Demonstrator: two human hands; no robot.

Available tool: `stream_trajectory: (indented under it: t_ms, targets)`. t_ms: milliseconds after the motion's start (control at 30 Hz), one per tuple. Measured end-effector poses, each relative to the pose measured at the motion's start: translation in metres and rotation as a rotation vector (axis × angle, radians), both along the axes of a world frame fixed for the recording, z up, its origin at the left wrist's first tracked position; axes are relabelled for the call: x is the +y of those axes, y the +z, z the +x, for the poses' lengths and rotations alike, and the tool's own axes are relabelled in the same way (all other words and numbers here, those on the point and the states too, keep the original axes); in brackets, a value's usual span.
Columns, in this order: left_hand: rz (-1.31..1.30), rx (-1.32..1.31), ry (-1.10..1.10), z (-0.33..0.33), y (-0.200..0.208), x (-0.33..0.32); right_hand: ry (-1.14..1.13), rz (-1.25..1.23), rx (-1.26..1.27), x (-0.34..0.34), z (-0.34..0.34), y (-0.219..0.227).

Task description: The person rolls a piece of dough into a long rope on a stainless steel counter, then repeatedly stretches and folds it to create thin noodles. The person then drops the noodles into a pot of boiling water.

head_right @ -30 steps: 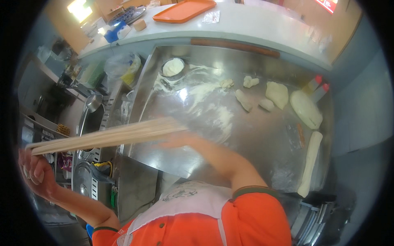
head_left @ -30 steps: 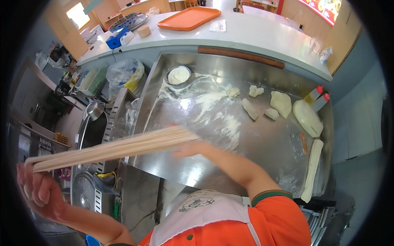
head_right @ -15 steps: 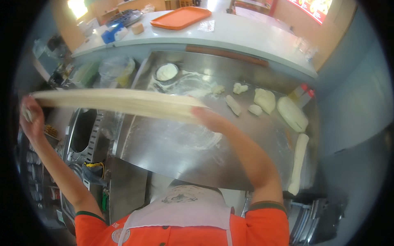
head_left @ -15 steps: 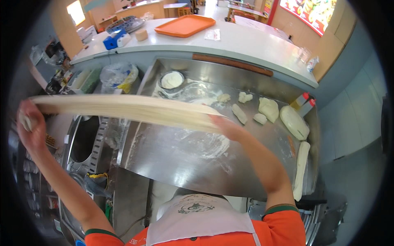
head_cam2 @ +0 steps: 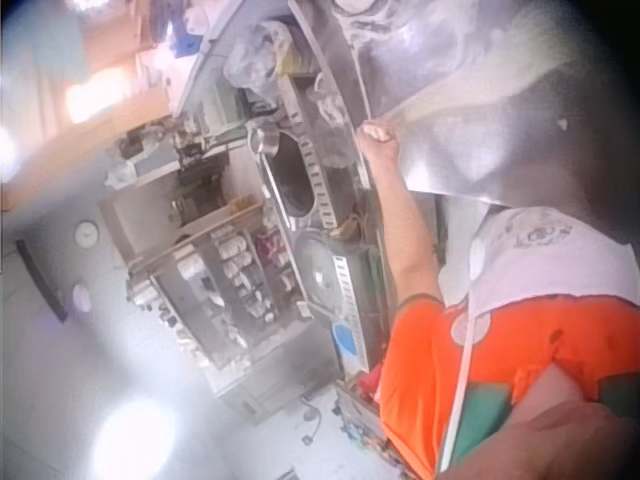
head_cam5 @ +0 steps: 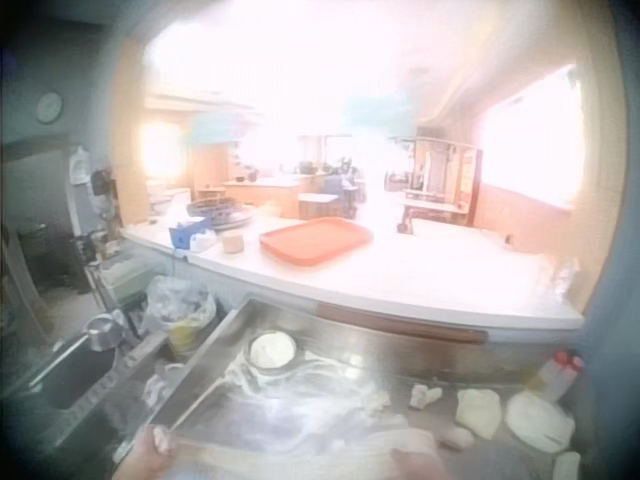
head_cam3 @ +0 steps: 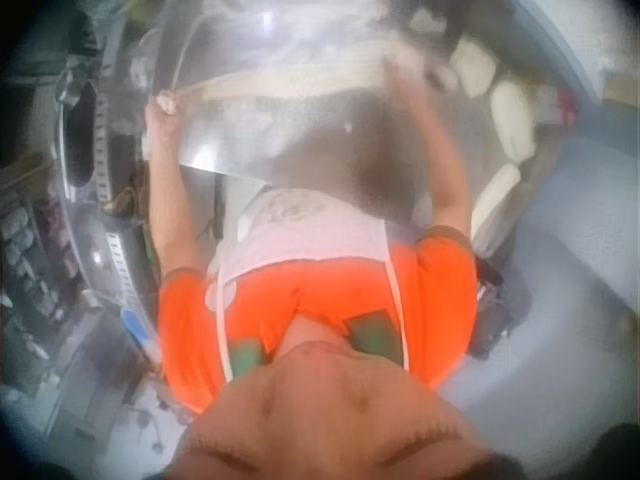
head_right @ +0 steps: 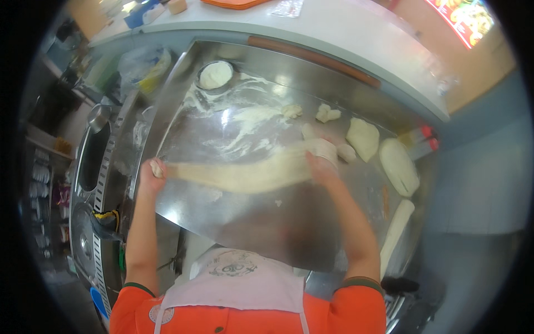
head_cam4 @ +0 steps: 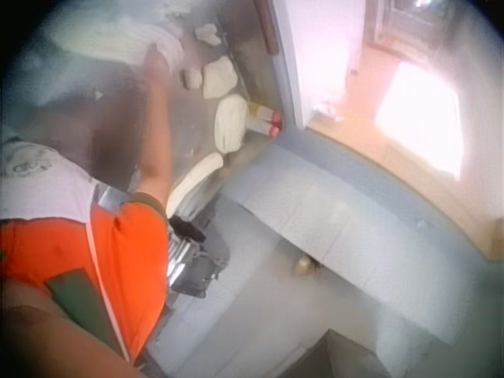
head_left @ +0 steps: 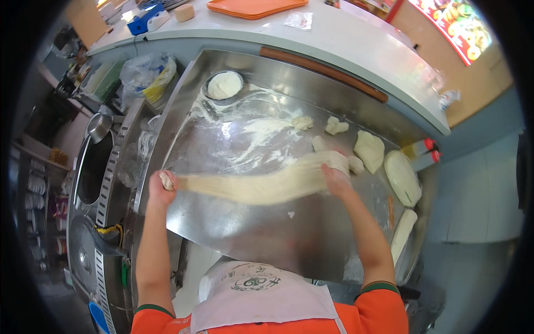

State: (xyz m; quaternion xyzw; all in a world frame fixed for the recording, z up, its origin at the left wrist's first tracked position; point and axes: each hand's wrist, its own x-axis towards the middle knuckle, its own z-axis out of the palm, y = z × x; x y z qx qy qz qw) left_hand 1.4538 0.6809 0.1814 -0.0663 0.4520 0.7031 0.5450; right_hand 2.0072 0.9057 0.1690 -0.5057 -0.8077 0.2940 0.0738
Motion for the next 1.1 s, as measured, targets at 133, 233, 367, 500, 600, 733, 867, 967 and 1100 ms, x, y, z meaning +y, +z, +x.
stream_trajectory:
  t_ms: [133, 233, 367, 500, 600, 733, 867, 967, 1100]
  targets:
    - [-0.043, -0.013, 0.357, -0.019, 0.066, -0.025, -0.024, 0.257, 0.118, 0.015, -0.073, 0.007]
    - [-0.007, 0.078, 0.443, 0.011, 0.089, -0.086, 0.033, -0.185, 0.034, 0.020, -0.053, 0.025]
    - [-0.168, -0.165, 0.569, 0.046, 0.066, -0.128, -0.090, -0.117, 0.271, 0.037, -0.033, 0.027]
    - [-0.269, -0.120, 0.368, 0.037, 0.028, -0.074, 0.031, 0.026, 0.266, 0.037, -0.072, 0.036]
    - [-0.063, -0.038, 0.332, 0.017, 0.048, -0.026, 0.059, 0.169, 0.222, 0.018, -0.112, 0.067]
    - [0.210, 0.101, 0.164, -0.010, 0.137, -0.022, 0.154, 0.344, 0.148, -0.003, -0.135, 0.099]
    - [0.421, 0.131, 0.147, -0.049, 0.209, -0.067, 0.141, 0.442, 0.199, -0.004, -0.081, 0.076]
    - [0.475, 0.023, 0.116, -0.091, 0.223, -0.138, -0.064, 0.156, 0.657, -0.017, 0.025, 0.054]
    - [0.645, -0.073, 0.170, -0.152, 0.201, -0.249, -0.630, -0.103, 1.064, -0.065, 0.221, 0.108]
